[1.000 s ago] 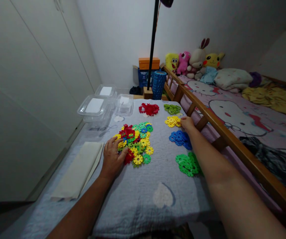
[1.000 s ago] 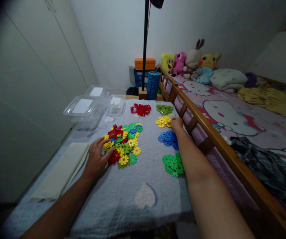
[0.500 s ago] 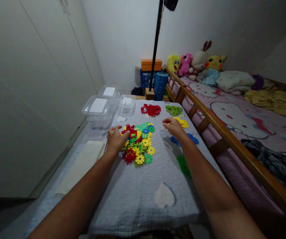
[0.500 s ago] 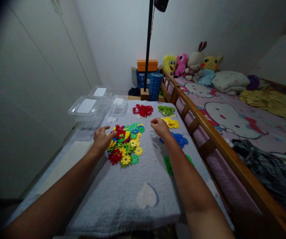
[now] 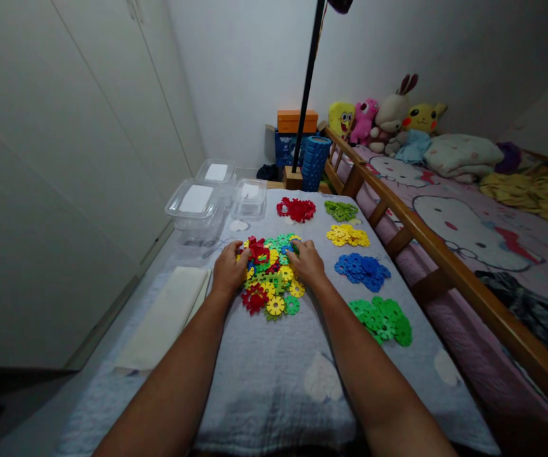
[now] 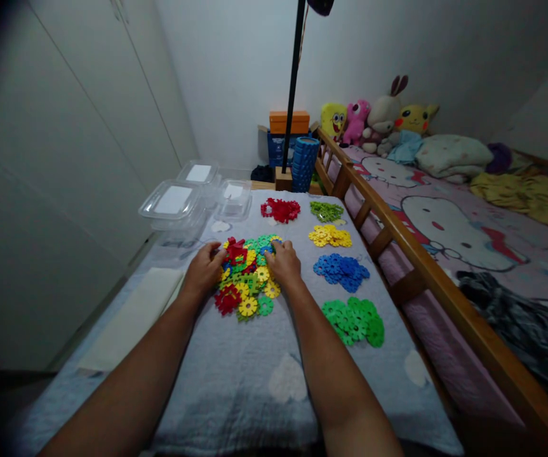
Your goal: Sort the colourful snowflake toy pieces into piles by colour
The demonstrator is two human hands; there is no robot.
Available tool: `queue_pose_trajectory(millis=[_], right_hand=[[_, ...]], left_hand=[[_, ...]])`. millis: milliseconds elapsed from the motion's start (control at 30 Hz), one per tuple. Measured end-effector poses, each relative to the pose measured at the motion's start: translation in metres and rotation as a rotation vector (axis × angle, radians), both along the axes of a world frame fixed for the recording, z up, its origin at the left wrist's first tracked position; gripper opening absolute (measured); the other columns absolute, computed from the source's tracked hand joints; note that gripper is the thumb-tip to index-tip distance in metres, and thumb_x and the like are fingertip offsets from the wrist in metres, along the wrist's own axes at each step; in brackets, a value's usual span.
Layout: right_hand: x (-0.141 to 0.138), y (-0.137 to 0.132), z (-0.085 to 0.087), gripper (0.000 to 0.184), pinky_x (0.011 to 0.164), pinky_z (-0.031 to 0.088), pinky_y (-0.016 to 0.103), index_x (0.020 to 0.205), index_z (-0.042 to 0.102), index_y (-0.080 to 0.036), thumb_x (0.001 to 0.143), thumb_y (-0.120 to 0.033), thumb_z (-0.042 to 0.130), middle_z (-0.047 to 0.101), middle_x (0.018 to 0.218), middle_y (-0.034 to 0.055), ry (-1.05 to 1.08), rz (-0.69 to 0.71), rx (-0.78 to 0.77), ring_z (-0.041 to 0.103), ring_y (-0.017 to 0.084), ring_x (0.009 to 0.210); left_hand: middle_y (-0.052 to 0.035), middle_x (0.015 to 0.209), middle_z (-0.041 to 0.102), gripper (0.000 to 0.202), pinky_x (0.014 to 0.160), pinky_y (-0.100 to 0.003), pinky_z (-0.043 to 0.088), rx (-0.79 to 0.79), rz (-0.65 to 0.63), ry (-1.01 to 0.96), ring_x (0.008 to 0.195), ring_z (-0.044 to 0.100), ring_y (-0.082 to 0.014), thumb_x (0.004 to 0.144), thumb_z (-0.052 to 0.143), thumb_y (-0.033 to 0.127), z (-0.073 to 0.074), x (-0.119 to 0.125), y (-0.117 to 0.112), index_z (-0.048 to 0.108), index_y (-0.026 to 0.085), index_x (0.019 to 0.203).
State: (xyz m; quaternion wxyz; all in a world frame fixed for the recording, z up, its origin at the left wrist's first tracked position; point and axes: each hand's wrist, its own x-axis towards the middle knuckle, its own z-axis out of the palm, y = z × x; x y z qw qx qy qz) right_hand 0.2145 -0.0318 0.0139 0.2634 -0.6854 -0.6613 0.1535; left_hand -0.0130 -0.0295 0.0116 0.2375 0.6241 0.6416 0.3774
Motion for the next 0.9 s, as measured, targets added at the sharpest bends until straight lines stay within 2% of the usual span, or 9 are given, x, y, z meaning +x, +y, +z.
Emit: queue_pose_trajectory(millis=[133,267,367,500,633,767,900], right_hand=[[-0.003,-0.001,0.003,0.034,0.088,0.046,0.032,0.124,0.067,-0.028,0.094,-0.041,0.061,0.058,0.119,0.0098,-0.054,-0.013,-0.027,0.06,0.024,0.107],[-0.002,-0.002,0.001,0.032,0.085,0.046,0.032,0.117,0.067,-0.025,0.088,-0.038,0.066,0.06,0.115,0.0087,-0.001,-0.027,-0.015,0.061,0.023,0.102],[0.002,-0.001,-0.004,0.028,0.082,0.046,0.029,0.108,0.065,-0.022,0.082,-0.033,0.068,0.064,0.105,0.0045,0.13,-0.077,0.036,0.062,0.02,0.094],[0.005,0.0,-0.009,0.015,0.074,0.045,0.027,0.091,0.062,-0.022,0.08,-0.032,0.062,0.063,0.082,-0.0015,0.351,-0.122,0.066,0.059,0.017,0.077],[0.009,0.002,-0.004,0.012,0.072,0.046,0.026,0.083,0.059,-0.021,0.076,-0.031,0.059,0.063,0.076,-0.0017,0.556,-0.129,0.09,0.058,0.016,0.072],[0.038,0.001,0.018,0.014,0.067,0.047,0.026,0.083,0.061,-0.02,0.074,-0.031,0.06,0.064,0.076,-0.0007,0.627,-0.131,0.099,0.058,0.016,0.07],[0.098,-0.015,0.043,0.017,0.065,0.043,0.026,0.086,0.065,-0.019,0.073,-0.03,0.063,0.061,0.071,-0.0013,0.437,-0.217,0.211,0.055,0.015,0.066]], left_hand=[[-0.0107,0.117,0.072,0.045,0.101,-0.039,0.05,0.007,-0.054,-0.071,0.109,0.067,-0.0251,0.09,0.049,0.049,0.0,0.001,-0.002,0.064,0.018,0.12],[-0.0092,0.115,0.073,0.045,0.099,-0.036,0.051,0.017,-0.079,-0.114,0.106,0.068,-0.0233,0.089,0.051,0.05,-0.002,0.0,-0.001,0.065,0.019,0.118],[-0.0089,0.116,0.073,0.045,0.099,-0.036,0.051,0.014,-0.067,-0.108,0.107,0.067,-0.023,0.089,0.051,0.05,-0.002,-0.001,-0.001,0.065,0.019,0.118],[-0.0091,0.116,0.073,0.044,0.1,-0.038,0.05,0.006,-0.063,-0.071,0.107,0.067,-0.024,0.088,0.051,0.049,-0.002,-0.001,-0.001,0.065,0.02,0.117],[-0.0092,0.117,0.073,0.044,0.099,-0.037,0.051,0.001,-0.078,-0.056,0.108,0.067,-0.0239,0.089,0.051,0.05,-0.005,-0.003,0.001,0.065,0.02,0.117],[-0.0093,0.118,0.072,0.045,0.1,-0.037,0.05,-0.01,-0.074,-0.059,0.109,0.066,-0.0242,0.088,0.051,0.051,-0.004,-0.003,0.0,0.064,0.02,0.118],[-0.0097,0.118,0.072,0.045,0.102,-0.039,0.049,-0.012,-0.07,-0.058,0.11,0.067,-0.025,0.088,0.051,0.051,0.0,-0.001,-0.002,0.064,0.02,0.117]])
